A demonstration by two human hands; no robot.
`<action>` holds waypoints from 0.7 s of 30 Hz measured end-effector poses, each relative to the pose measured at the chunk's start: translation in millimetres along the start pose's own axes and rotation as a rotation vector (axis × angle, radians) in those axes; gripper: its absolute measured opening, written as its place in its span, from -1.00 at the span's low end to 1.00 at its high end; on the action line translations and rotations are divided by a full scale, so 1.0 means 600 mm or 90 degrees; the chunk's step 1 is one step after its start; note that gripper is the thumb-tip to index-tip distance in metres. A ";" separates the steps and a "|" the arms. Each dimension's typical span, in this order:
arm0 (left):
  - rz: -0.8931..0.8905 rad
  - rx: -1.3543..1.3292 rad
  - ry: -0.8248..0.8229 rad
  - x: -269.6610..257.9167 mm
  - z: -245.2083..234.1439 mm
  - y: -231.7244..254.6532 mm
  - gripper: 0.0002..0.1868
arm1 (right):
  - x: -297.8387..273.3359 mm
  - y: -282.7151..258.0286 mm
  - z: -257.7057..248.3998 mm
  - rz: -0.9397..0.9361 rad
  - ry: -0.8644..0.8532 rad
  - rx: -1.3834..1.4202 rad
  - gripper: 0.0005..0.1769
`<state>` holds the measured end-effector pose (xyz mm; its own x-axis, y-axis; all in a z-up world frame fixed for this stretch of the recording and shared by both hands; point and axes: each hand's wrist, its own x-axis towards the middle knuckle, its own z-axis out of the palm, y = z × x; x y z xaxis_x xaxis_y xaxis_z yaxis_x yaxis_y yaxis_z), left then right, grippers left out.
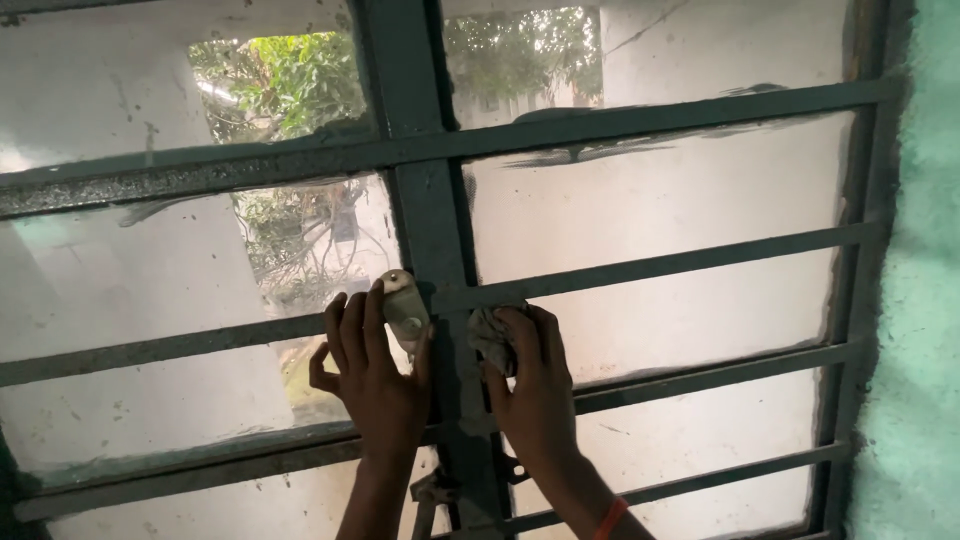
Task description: Cleaning the window frame and glass with a dry cloth.
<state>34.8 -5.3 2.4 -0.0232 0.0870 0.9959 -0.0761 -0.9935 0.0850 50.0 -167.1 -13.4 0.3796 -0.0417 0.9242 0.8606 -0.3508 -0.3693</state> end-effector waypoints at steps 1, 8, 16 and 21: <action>0.001 -0.001 0.001 0.003 -0.004 0.000 -0.26 | 0.005 0.003 -0.011 0.000 0.002 -0.001 -0.32; -0.002 0.007 -0.023 0.008 -0.019 0.009 -0.26 | 0.031 0.060 -0.093 0.060 0.045 -0.113 -0.33; 0.054 -0.075 0.005 0.024 -0.006 0.094 -0.31 | 0.003 0.067 -0.055 -0.004 0.078 -0.077 -0.20; 0.148 -0.147 -0.092 0.011 0.024 0.122 -0.41 | 0.000 0.066 -0.036 -0.008 -0.018 -0.084 -0.31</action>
<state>43.5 -78.3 15.5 0.0731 -0.1665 0.9833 -0.3089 -0.9412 -0.1364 77.0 -201.3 -26.0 0.3804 -0.0108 0.9248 0.8136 -0.4716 -0.3402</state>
